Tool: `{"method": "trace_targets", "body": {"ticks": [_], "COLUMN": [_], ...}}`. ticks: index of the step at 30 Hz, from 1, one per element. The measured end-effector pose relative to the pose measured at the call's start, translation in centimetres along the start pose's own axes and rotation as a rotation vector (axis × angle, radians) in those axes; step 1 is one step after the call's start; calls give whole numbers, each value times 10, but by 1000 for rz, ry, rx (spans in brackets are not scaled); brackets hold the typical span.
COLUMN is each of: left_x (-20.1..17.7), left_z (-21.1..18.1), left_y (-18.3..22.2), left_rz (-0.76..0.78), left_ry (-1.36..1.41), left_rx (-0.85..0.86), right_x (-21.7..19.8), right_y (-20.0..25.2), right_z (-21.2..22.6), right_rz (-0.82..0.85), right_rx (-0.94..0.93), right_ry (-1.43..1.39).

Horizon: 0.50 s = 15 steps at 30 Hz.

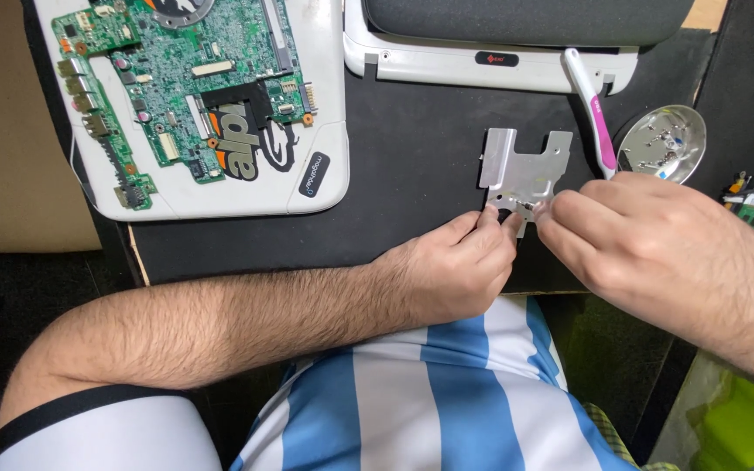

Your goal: Cleaning a laptop fan with a brush and then assembling it with a metal bracket using a screwdriver on a repair bench.

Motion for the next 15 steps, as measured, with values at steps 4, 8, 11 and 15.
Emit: {"method": "trace_targets", "body": {"ticks": [4, 8, 11, 15], "left_x": [2, -2, -3, -7], "left_z": [-1, 1, 2, 4], "left_y": [2, 0, 0, -1], "left_rz": [1, -12, -19, -43], "left_ry": [23, 22, 27, 50], "left_rx": [23, 26, 23, 13], "right_x": [9, 26, 31, 30], "right_y": [1, 6, 5, -2], "right_z": [0, -2, -8, -18], "right_rz": [61, 263, 328, 393], "right_rx": [29, 98, 175, 305], "right_ry": [-60, -10, -27, -14]}}
Point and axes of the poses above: each hand's wrist, its own y-axis away from the middle knuckle, its own x-axis out of the palm, z = x × y, the point moved 8 cm from there along -y, towards the middle knuckle, and after that the axes turned 3 degrees about -x, right-handed, at the moved point
